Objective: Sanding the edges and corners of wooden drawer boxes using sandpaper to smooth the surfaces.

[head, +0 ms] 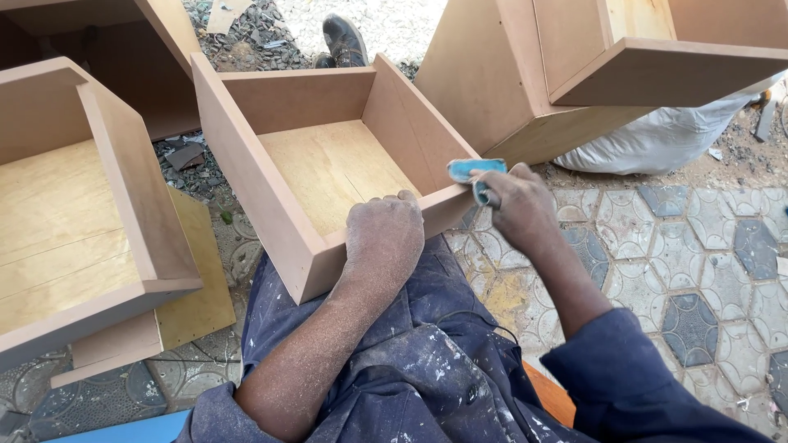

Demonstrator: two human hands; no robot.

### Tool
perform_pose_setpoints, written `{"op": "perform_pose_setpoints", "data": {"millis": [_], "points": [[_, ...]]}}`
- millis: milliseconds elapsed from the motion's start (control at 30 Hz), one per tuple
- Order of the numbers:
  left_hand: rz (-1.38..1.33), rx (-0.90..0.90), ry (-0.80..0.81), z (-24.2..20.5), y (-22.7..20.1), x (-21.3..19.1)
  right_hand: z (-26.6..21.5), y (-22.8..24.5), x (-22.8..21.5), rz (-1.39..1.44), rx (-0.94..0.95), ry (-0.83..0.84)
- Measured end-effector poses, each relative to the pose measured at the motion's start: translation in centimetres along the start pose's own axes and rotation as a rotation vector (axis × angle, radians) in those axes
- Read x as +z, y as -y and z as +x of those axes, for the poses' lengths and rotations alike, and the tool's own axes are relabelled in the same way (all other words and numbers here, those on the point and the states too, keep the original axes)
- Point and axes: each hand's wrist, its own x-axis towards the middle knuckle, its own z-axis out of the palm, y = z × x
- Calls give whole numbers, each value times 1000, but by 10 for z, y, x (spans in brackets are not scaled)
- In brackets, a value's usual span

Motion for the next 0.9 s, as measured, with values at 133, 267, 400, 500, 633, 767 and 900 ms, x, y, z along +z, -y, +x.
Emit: {"op": "perform_pose_setpoints", "data": {"millis": [133, 267, 400, 500, 633, 767, 900], "points": [[10, 3, 20, 1, -2, -3, 1, -31, 22, -44, 117, 30], [-3, 3, 21, 1, -2, -4, -7, 7, 18, -46, -79, -66], [2, 9, 25, 1, -2, -7, -4, -36, 39, -99, -33, -120], [40, 2, 14, 1, -4, -7, 3, -66, 59, -183, -24, -151], [21, 3, 31, 2, -4, -4, -9, 23, 17, -57, -155, -136], [16, 4, 31, 0, -3, -6, -5, -20, 31, -29, -28, -114], [31, 17, 24, 2, -1, -2, 0, -68, 49, -11, 272, 75]]}}
